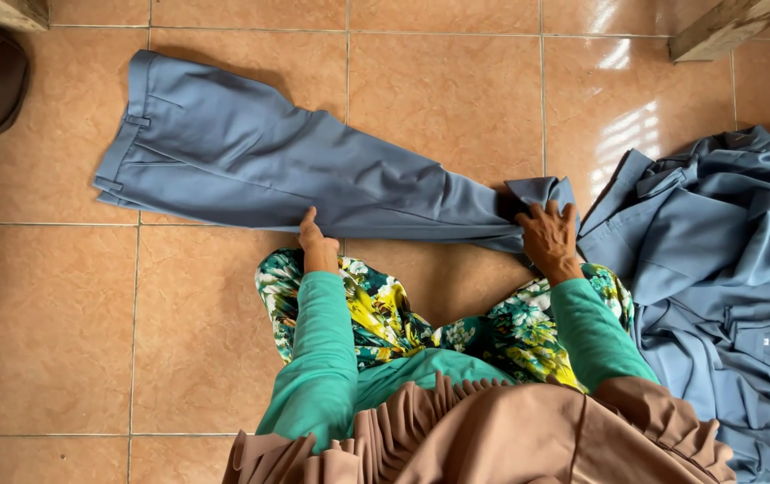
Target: The person sits on a tiled floor and folds multiple pairs of gray trousers by hand. They smooth the fabric, fold the legs together, and then fold the pants into compact rectangles, stacking them neatly.
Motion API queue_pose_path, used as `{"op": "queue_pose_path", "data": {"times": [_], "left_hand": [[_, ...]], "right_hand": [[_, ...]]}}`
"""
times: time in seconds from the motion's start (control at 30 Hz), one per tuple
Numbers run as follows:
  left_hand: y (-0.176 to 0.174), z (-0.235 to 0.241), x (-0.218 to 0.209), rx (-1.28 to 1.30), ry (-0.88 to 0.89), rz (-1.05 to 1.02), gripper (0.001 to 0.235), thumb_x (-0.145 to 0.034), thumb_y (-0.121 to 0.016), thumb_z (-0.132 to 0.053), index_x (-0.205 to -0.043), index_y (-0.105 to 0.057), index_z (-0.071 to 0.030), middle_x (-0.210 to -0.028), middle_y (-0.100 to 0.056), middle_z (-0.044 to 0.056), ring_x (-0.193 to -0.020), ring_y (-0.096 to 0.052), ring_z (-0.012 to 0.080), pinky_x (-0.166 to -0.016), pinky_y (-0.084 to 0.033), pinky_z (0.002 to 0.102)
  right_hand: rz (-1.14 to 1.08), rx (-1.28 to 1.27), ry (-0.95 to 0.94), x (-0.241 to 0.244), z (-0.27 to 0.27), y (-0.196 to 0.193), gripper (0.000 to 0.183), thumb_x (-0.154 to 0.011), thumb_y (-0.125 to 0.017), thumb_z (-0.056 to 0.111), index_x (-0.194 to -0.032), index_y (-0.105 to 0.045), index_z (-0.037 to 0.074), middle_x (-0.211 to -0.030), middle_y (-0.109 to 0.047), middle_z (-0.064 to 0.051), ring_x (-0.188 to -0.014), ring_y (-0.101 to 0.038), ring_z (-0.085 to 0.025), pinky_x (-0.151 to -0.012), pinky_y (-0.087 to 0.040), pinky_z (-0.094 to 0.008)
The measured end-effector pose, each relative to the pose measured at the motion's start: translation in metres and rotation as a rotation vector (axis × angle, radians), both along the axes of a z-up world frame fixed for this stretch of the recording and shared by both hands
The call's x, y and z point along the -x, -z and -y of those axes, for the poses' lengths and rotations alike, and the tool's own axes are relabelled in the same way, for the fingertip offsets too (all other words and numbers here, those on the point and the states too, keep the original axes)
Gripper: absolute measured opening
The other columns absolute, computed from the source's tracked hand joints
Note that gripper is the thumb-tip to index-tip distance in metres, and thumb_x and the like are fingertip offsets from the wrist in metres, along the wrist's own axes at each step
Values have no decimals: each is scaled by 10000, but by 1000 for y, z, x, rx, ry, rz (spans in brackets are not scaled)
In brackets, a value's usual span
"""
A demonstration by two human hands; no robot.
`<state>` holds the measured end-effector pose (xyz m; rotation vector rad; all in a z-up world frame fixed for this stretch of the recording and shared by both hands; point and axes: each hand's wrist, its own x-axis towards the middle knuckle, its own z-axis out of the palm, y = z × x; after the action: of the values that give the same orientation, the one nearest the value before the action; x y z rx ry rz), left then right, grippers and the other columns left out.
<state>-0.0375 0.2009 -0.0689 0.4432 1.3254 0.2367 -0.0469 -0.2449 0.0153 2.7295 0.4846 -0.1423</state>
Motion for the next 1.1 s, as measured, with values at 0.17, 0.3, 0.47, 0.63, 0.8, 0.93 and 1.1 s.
{"op": "queue_pose_path", "data": {"times": [0.17,0.3,0.47,0.63,0.8,0.93,1.1], "left_hand": [[-14,-22,-2,-65,-48,213,1276,-715,-1005,-491,-1606,-144,-184,-1554,-280,290,-1398,-409,460,-1094,-469,547],[-29,1,5,-78,4,138,1100,-830,-769,-707,-1577,-87,-276,-1563,-186,267,-1393,-365,443,-1117,-441,533],[17,67,31,149,20,174,797,-964,-447,-759,-1580,-149,-352,-1597,-222,63,-1445,-322,340,-1085,-512,467],[173,108,39,-57,393,9,623,-907,-518,-218,-1472,-282,-332,-1054,-568,65,-703,-631,191,-760,-647,346],[99,132,69,-319,884,26,96,-769,-665,-137,-845,-701,-92,-604,-653,162,-391,-592,212,-348,-535,320],[6,154,89,-1246,1242,261,149,-930,-670,-198,-1068,-692,-248,-1091,-667,35,-808,-728,254,-678,-615,381],[-35,179,80,-1570,1518,234,499,-985,-623,-228,-1449,-447,-281,-1516,-353,85,-952,-722,404,-771,-666,512]], "right_hand": [[315,-280,-84,-10,23,9,181,-851,-786,318,-1008,-700,292,-1002,-650,52,-942,-644,-165,-856,-465,-358],[271,-508,-21,-24,38,26,146,-992,-673,236,-1124,-672,300,-958,-669,44,-869,-694,-188,-744,-519,-341],[390,-480,-153,-18,26,17,303,-1019,-523,177,-793,-597,365,-1027,-542,78,-923,-632,-159,-658,-546,-292],[248,-350,-236,1,7,3,368,-843,-539,87,-1008,-700,373,-1147,-479,-7,-979,-534,-256,-662,-519,-371],[201,-194,-179,10,1,11,101,-879,-649,208,-899,-661,306,-1153,-414,-9,-996,-471,-259,-734,-454,-372],[265,-328,-110,4,7,16,190,-788,-761,366,-800,-630,229,-1061,-442,34,-1038,-491,-215,-839,-435,-368],[383,-461,-157,1,13,-14,213,-757,-795,359,-800,-654,204,-1017,-487,25,-1000,-526,-198,-813,-441,-345]]}}
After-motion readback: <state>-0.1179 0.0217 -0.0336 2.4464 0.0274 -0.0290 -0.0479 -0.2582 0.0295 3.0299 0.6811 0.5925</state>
